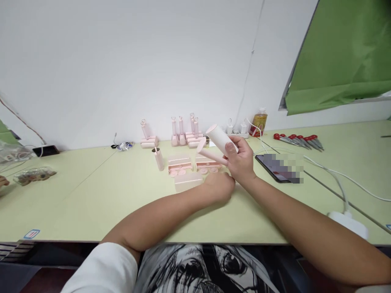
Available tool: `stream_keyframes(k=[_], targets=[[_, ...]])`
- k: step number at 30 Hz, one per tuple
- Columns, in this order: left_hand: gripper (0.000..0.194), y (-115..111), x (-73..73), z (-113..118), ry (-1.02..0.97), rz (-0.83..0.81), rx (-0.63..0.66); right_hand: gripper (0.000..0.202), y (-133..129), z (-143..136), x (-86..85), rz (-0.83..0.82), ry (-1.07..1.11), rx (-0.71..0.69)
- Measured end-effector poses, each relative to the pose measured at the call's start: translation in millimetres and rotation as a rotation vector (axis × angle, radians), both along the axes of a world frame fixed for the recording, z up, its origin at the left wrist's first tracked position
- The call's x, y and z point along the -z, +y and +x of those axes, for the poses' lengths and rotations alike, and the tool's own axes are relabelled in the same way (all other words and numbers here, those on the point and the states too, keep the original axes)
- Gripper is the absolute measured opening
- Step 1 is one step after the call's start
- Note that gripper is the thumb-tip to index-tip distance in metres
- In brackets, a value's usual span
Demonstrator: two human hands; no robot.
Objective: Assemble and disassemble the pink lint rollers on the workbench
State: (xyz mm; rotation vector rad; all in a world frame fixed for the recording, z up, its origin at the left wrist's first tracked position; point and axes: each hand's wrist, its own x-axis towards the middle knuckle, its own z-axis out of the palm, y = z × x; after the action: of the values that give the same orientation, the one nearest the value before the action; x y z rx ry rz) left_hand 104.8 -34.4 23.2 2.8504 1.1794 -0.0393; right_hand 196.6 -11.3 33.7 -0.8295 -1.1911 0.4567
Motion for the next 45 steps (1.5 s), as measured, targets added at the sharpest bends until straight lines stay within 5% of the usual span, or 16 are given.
stream_keyframes(k=[6,11,13,16,19,28,36,41,45], targets=[[0.021,-32.9,-22.7,-53.8,-0.167,0.276,-0.040,0.040,-0.5,-4.0,1.2,-0.013,-0.008,-0.027],[0.031,-32.7,-56.1,-107.6,-0.579,0.301,-0.358,0.043,-7.2,-9.9,7.2,-0.008,-0.123,-0.074],[0.041,-21.3,-60.3,-122.7,-0.682,0.147,-0.320,0.043,-9.9,-14.2,11.5,-0.017,-0.176,-0.137],[0.036,-11.3,-53.3,-138.8,-0.691,-0.106,-0.166,0.043,-13.5,-21.9,15.7,-0.076,-0.201,-0.239],[0.036,-19.7,-37.0,-152.4,-0.648,-0.174,-0.112,0.045,-14.4,-27.1,14.1,-0.204,-0.070,-0.278],[0.017,-43.3,7.2,-183.8,-0.121,0.081,-0.107,0.051,-8.4,-22.8,8.6,-0.353,0.162,-0.308],[0.037,-40.2,3.9,-181.8,-0.095,0.189,0.032,0.050,-11.2,-27.3,16.3,-0.309,0.060,-0.354],[0.032,-29.5,6.0,-179.5,-0.233,0.219,0.229,0.052,-13.4,-29.4,14.8,-0.308,0.055,-0.359],[0.028,-26.5,15.5,-174.0,-0.187,0.223,0.262,0.054,-14.0,-29.6,12.4,-0.307,0.072,-0.358]])
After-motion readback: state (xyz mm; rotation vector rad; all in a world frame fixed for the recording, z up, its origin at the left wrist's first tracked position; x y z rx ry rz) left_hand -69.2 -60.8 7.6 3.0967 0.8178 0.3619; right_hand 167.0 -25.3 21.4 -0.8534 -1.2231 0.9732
